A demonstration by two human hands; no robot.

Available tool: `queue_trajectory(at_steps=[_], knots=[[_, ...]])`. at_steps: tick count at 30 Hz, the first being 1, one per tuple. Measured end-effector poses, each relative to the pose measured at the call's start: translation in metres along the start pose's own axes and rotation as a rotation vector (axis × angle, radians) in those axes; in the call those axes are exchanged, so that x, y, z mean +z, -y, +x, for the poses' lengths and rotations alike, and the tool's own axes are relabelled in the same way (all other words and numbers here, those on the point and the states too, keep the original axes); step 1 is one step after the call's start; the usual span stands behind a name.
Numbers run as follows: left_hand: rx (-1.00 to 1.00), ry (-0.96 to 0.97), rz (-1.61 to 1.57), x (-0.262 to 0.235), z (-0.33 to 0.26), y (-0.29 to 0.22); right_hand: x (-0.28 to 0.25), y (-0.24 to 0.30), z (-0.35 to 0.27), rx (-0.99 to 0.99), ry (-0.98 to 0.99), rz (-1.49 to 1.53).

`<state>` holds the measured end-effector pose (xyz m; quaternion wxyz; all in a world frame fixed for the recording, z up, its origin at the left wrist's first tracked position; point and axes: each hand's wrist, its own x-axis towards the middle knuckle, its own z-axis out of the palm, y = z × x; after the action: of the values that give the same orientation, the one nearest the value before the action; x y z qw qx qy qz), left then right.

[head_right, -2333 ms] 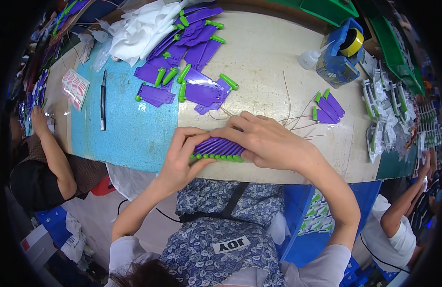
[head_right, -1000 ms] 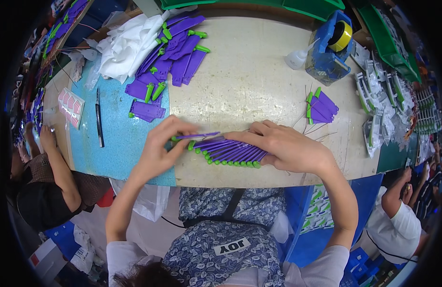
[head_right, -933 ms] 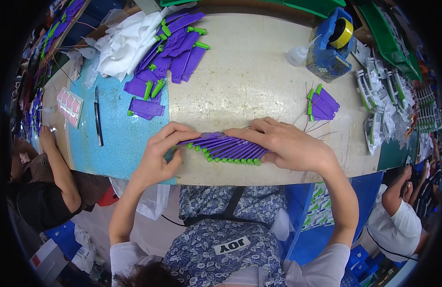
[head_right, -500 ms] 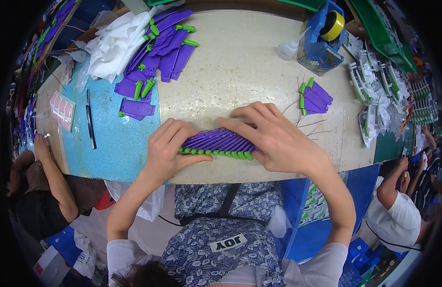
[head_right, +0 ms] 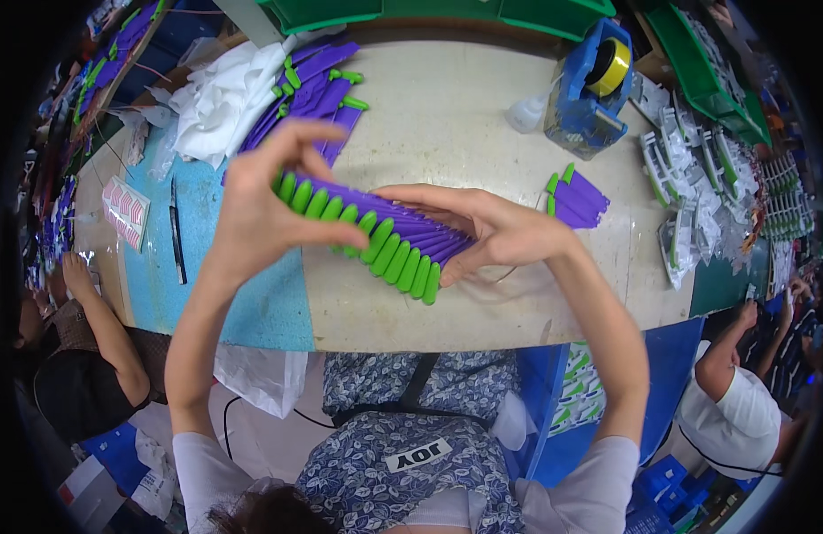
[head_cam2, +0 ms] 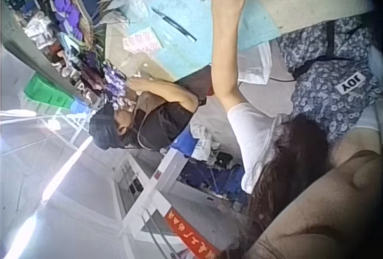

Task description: The person assembles electronic components and wires into plastic housings by hand, using a glue bottle to secure parts and a rubber mallet to tap them into place.

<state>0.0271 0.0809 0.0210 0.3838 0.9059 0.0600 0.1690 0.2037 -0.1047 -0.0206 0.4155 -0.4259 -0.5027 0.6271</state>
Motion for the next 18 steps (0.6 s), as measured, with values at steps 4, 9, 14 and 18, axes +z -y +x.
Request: queue_trajectory(at_steps=[4, 9, 14, 18], knots=[[-0.111, -0.335, -0.305, 0.011, 0.035, -0.011, 0.011, -0.012, 0.000, -0.155, -0.159, 0.392], [-0.391, -0.393, -1.209, 0.025, 0.038, -0.014, 0.022, -0.023, 0.002, -0.257, -0.257, 0.584], [-0.534, -0.407, -1.231, 0.030, 0.047, -0.033, 0.027, -0.028, -0.002, -0.281, -0.345, 0.556], [-0.385, -0.432, -1.122, 0.038, 0.049, -0.040, 0.029, -0.032, -0.003, -0.314, -0.340, 0.546]])
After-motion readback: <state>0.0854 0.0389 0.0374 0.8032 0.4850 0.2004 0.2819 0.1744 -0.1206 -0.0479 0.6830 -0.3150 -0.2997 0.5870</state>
